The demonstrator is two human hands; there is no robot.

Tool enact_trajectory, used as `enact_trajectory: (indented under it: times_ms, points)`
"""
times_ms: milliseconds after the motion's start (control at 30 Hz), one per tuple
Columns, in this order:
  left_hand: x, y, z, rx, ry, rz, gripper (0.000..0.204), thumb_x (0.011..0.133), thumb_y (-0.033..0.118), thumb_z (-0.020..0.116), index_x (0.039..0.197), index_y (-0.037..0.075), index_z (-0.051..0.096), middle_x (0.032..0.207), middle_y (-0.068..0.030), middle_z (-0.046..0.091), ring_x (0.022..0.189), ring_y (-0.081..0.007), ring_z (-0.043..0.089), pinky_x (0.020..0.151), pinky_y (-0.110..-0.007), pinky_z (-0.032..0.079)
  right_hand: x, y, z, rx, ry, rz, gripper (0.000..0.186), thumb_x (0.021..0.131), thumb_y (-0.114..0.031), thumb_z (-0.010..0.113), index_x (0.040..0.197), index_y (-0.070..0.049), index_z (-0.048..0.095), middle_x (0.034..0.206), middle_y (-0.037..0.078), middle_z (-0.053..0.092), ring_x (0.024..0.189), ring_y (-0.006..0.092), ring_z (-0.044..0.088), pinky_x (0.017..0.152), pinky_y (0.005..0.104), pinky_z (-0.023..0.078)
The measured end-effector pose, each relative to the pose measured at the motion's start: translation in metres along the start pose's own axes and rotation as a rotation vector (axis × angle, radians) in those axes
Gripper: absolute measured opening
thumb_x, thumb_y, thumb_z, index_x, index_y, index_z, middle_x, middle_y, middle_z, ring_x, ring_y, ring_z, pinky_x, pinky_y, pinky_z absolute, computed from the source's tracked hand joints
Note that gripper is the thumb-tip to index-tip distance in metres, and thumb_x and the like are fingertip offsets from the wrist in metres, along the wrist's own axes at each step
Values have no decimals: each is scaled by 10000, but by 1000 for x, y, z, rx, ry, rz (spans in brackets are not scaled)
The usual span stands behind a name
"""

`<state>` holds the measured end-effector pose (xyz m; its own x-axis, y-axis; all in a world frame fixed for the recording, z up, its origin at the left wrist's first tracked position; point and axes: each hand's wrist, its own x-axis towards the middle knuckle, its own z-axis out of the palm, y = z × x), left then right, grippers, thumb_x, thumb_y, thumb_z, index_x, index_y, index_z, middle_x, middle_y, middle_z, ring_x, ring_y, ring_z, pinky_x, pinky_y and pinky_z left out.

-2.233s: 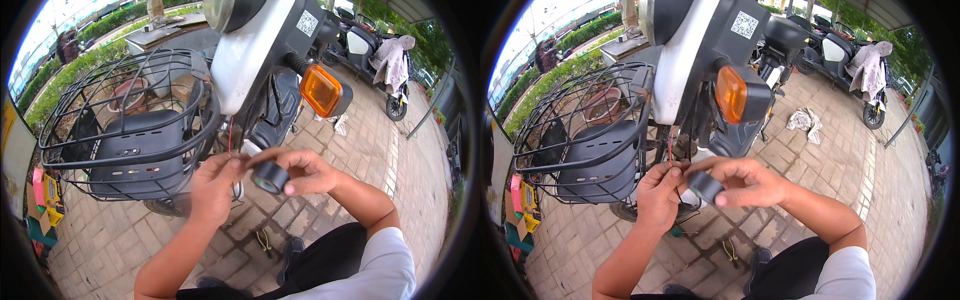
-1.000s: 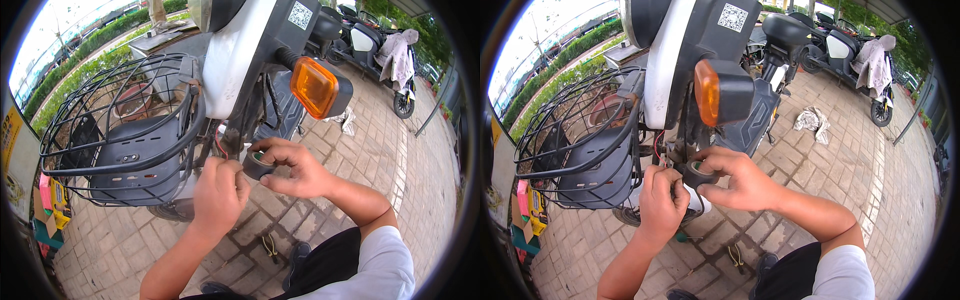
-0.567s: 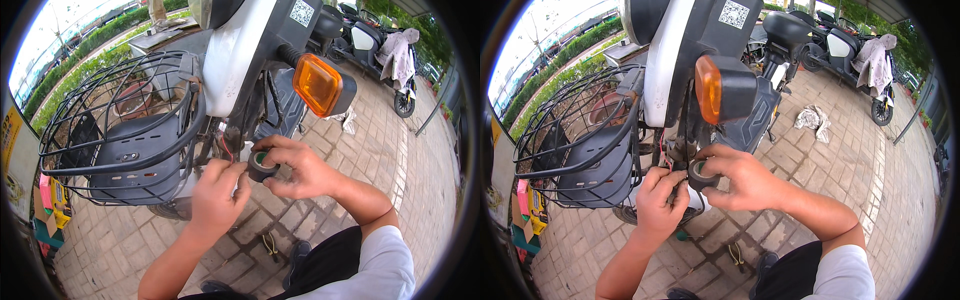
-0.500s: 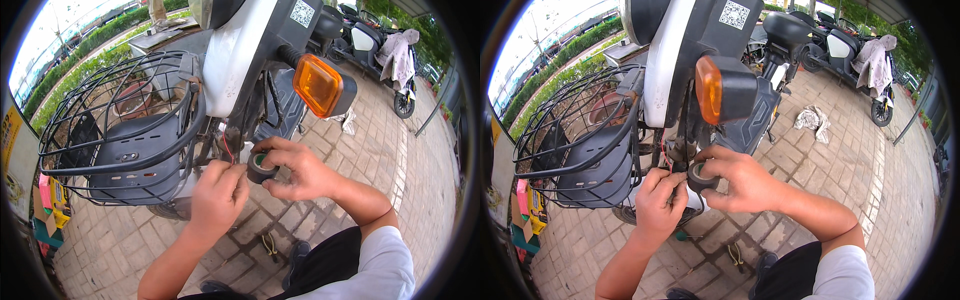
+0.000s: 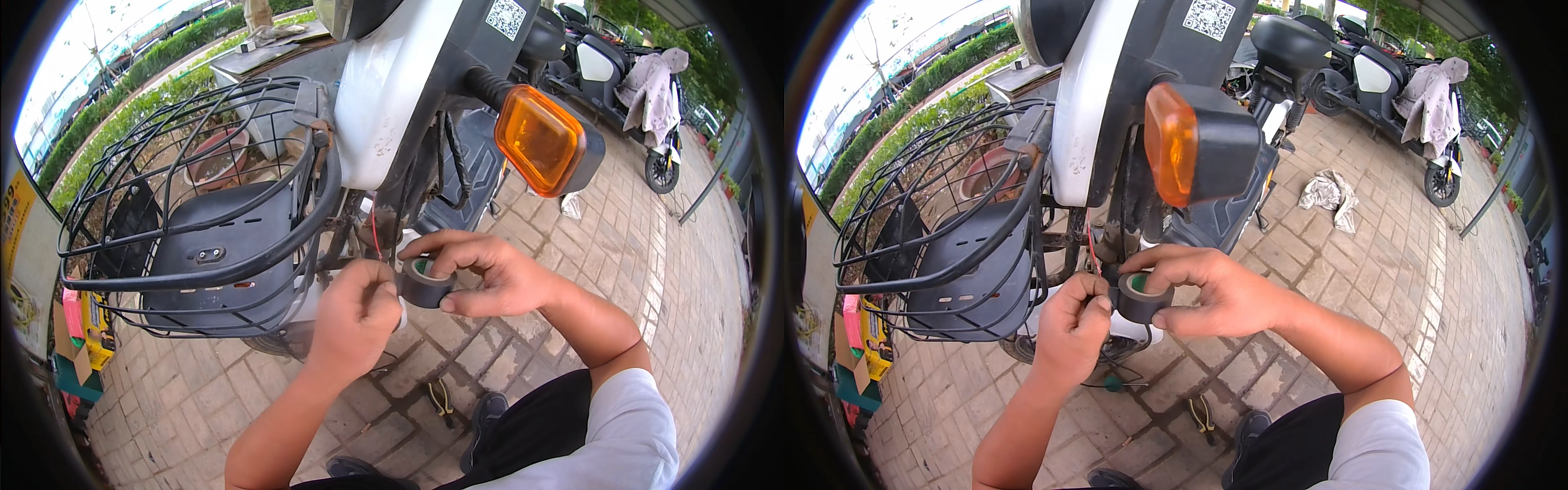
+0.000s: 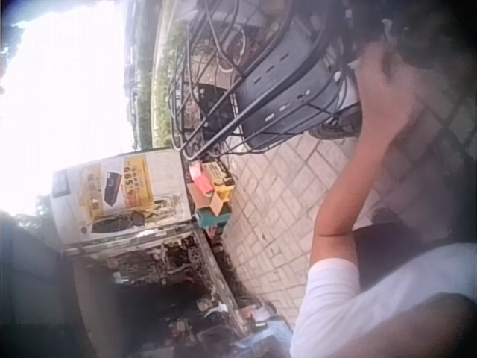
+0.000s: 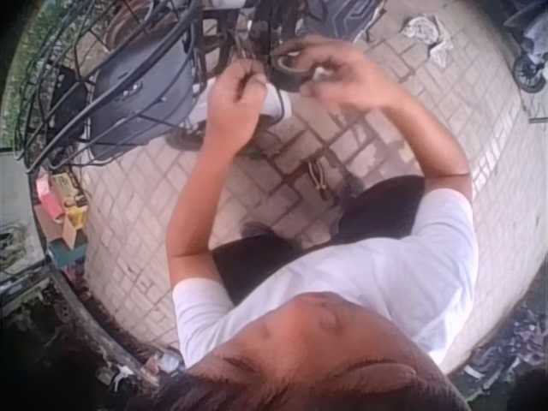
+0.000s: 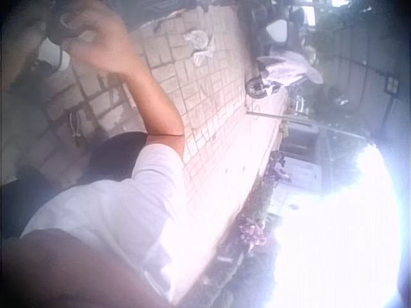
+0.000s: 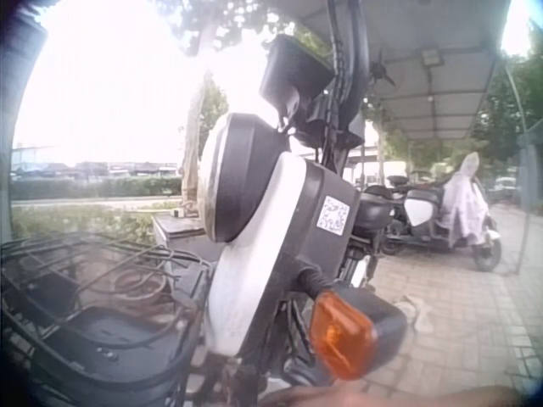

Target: The person retrieves pliers from a cluttered workbench, then works on a scooter's front wiring. They strip wire insulation, twist exposed conductors together, and wrap the joint with electrical tape. The person repeats this process for another wire connection near the front basket.

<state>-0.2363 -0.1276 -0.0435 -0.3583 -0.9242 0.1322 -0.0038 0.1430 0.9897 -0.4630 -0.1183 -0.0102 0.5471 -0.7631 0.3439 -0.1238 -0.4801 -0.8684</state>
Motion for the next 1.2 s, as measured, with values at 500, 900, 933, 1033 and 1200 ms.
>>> enact_trajectory:
  times_ms: [500, 900, 933, 1033, 1200]
  points:
    - [-4, -5, 14, -750, 258, -167, 91, 951, 104, 618, 977, 88, 532, 725, 22, 472, 598, -71, 400, 538, -249, 348, 19, -3, 4, -179, 206, 78, 163, 862, -92, 688, 945, 35, 630, 1055, 139, 626, 970, 210, 603, 843, 331, 478]
    - [-11, -3, 10, -881, 190, -156, 191, 935, 56, 595, 1125, 64, 614, 835, -19, 595, 615, -94, 486, 569, -271, 386, 23, -19, 17, -447, 207, 14, 234, 853, -100, 712, 1035, 34, 653, 1121, 179, 606, 994, 286, 621, 852, 364, 496]
    - [-11, -2, 10, -889, 183, -155, 215, 932, 50, 592, 1145, 64, 616, 837, -20, 597, 609, -91, 481, 570, -267, 384, 25, -19, 17, -438, 200, 7, 231, 852, -94, 709, 1036, 34, 654, 1119, 177, 606, 997, 281, 620, 851, 363, 496]
    - [-11, 0, 7, -925, 144, -168, 279, 924, 40, 584, 1200, 67, 621, 845, -23, 605, 593, -84, 469, 570, -258, 378, 27, -17, 17, -386, 188, -3, 219, 852, -76, 696, 1036, 34, 656, 1121, 166, 605, 1006, 261, 617, 847, 356, 495]
    - [-9, 1, 2, -955, 64, -187, 304, 924, 32, 580, 1218, 84, 641, 831, -23, 607, 584, -81, 461, 556, -251, 368, 26, -18, 19, -310, 199, 5, 213, 844, -80, 687, 1021, 36, 661, 1095, 156, 615, 988, 256, 620, 840, 354, 496]
